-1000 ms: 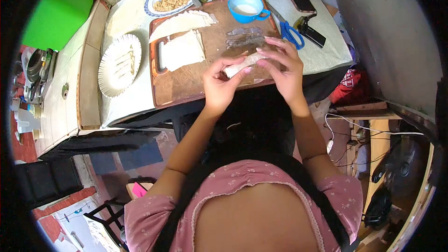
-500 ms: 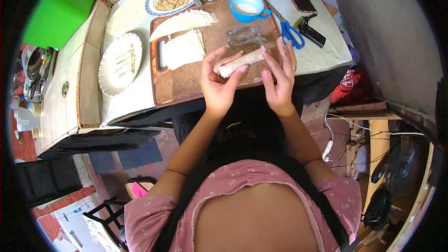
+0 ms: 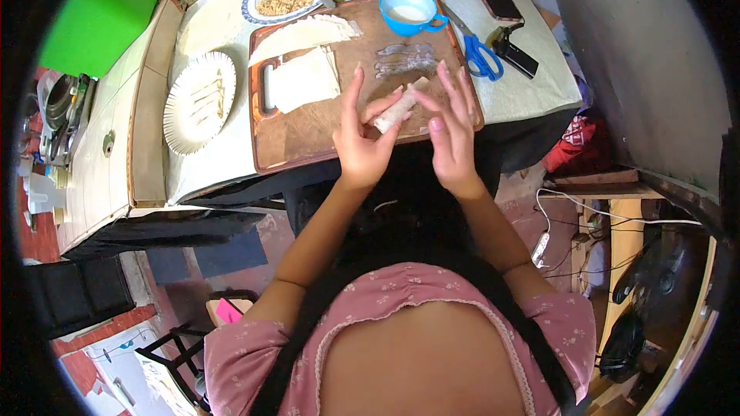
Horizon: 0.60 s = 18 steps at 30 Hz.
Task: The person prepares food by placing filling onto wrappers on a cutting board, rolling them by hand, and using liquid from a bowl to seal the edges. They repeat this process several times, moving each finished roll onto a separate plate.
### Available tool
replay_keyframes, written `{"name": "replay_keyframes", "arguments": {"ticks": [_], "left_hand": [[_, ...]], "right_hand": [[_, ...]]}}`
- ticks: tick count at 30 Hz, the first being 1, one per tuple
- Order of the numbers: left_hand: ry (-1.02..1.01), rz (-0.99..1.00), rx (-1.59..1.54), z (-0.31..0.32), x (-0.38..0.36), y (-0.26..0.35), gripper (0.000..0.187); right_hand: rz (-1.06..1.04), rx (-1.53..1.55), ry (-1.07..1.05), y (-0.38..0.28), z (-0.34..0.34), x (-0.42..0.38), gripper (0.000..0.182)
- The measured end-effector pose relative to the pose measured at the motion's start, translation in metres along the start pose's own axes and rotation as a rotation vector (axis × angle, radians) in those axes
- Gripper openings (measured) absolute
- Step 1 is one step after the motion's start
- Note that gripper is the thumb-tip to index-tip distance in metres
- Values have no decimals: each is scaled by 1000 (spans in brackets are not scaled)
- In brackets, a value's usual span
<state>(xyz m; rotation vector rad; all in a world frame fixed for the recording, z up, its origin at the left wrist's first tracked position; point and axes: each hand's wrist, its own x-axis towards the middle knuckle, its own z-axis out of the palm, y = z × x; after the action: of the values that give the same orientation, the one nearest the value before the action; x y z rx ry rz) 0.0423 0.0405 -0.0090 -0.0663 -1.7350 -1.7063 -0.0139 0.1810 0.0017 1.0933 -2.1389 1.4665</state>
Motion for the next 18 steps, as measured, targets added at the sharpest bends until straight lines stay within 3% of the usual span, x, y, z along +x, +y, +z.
{"name": "replay_keyframes", "arguments": {"ticks": [4,10,15,18], "left_hand": [[-17,19,282,-4,-3,5,96],[2,68,459,-6,-1,10,96],[-14,86,430,-10,-1,12,96],[-2,145,414,-7,0,8,97]], "right_hand": [[-42,-135,-41,-7,7,-6,38],[-67,-110,-83,-15,11,-15,40],[-196,-63,-87,-13,9,-16,45],[-113,62,-69,-14,4,-15,53]]}}
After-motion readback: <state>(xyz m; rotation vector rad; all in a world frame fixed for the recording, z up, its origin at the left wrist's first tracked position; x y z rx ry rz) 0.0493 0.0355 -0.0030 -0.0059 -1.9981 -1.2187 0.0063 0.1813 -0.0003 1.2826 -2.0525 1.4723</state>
